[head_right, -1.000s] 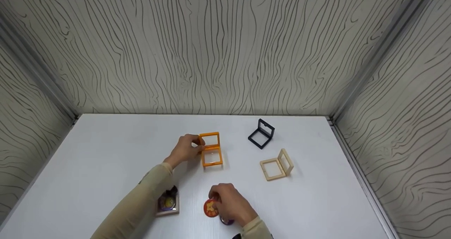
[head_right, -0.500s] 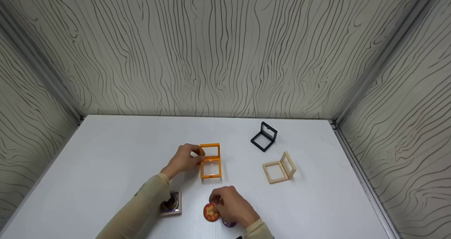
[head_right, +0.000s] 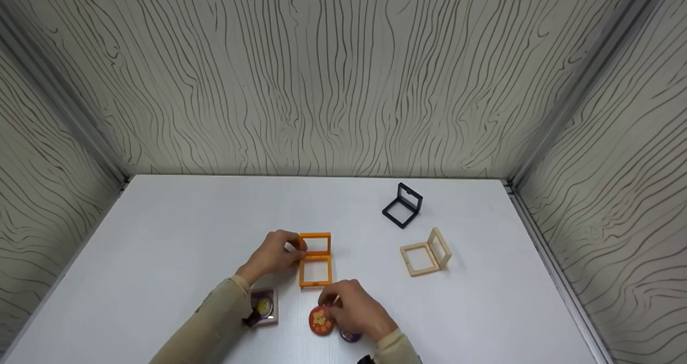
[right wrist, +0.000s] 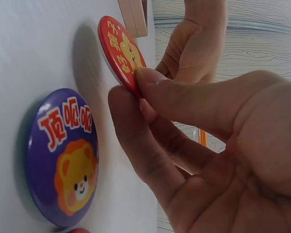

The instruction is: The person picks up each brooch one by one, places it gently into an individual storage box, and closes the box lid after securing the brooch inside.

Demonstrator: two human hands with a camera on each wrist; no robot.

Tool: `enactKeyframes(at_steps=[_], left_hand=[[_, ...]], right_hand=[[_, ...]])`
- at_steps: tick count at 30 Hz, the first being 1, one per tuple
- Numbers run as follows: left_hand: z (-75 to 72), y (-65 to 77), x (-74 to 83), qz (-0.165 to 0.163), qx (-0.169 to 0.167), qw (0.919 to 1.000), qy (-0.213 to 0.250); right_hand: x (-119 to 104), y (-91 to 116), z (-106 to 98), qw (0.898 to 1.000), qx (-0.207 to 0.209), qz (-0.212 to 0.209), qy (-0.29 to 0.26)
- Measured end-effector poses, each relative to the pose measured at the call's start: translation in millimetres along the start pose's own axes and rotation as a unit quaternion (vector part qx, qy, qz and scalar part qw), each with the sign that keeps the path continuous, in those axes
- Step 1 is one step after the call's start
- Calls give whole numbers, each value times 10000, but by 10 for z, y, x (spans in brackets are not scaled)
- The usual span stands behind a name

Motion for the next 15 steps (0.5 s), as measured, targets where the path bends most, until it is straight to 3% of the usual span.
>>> enactKeyframes(at_steps=[11, 15], left_hand=[[-15, 105, -4, -78, -252, 9994, -237], [18, 136, 26, 92, -441, 9982, -385]], right_hand=[[5, 28, -40, 9999, 102, -53, 25], [-4, 34, -53, 9997, 208, -145, 75]])
Point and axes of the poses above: each hand's wrist, its own y-axis away from the middle knuckle, its own z-axis out of the palm, x = y × z, the point moved 7 cm from there along -y, towards the middle knuckle, and after that the axes turned 13 degrees about x, right-handed, at the moved point
